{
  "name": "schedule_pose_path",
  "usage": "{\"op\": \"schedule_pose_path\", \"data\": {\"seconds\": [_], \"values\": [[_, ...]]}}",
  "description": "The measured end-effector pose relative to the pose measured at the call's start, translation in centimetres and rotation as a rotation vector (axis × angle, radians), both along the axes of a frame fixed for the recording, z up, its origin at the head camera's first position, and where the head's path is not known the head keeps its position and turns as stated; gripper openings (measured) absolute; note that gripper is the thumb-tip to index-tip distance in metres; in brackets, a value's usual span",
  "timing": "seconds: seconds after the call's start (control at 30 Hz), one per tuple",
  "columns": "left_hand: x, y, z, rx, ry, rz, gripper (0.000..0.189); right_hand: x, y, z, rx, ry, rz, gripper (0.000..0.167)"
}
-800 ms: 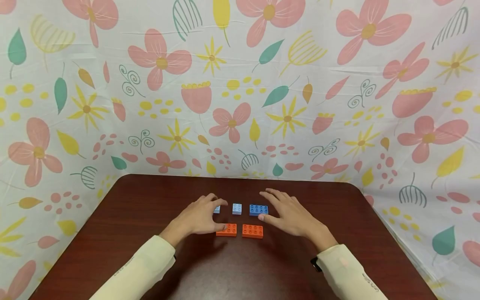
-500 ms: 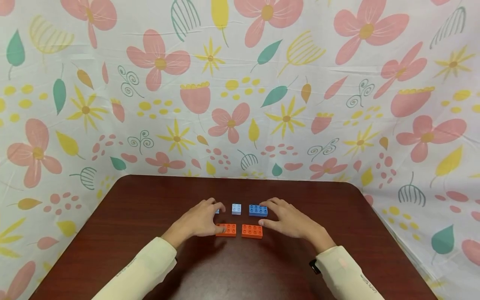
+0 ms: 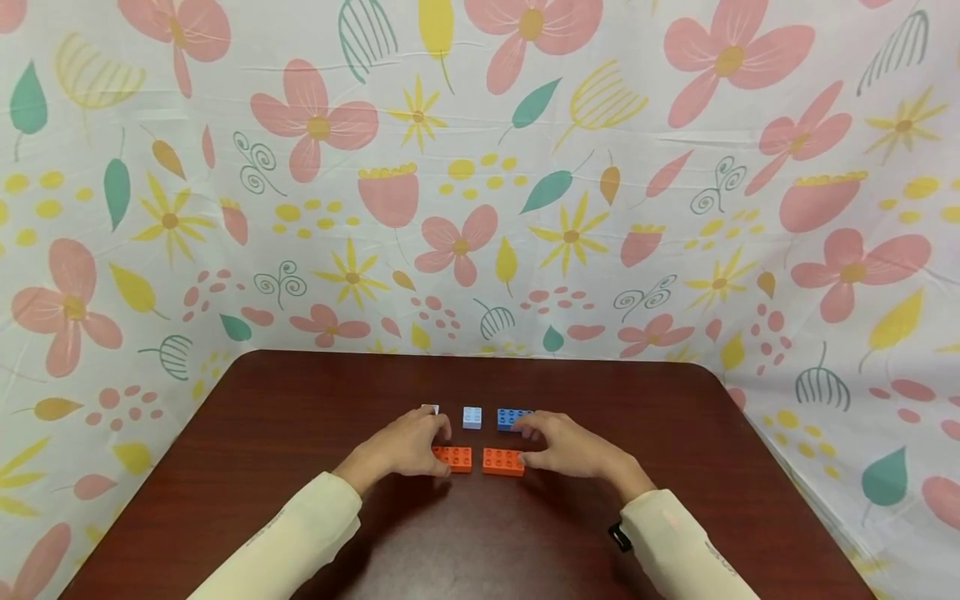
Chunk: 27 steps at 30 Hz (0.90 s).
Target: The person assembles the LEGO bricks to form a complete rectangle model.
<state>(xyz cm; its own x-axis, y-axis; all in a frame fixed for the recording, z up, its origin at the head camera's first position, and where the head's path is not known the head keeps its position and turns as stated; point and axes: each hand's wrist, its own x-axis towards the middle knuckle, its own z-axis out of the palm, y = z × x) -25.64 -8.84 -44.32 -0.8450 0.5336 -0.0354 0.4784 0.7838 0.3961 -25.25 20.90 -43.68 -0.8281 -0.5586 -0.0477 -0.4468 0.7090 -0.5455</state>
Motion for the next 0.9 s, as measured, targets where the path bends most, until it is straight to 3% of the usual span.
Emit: {"op": "schedule_pose_path", "data": {"seconds": [0.4,0.9], "values": [[-0.4,0.5,-1.1,-0.003,-0.055,0.005,0.038,-0.7,-0.4,-1.2,0.025,-0.038,0.045,0.046],[-0.6,0.7,-1.2,0.001,-0.084,0.0,0.033,-0.8,-0.1,-1.7,0.016,-0.061,0.051,0.044]]}}
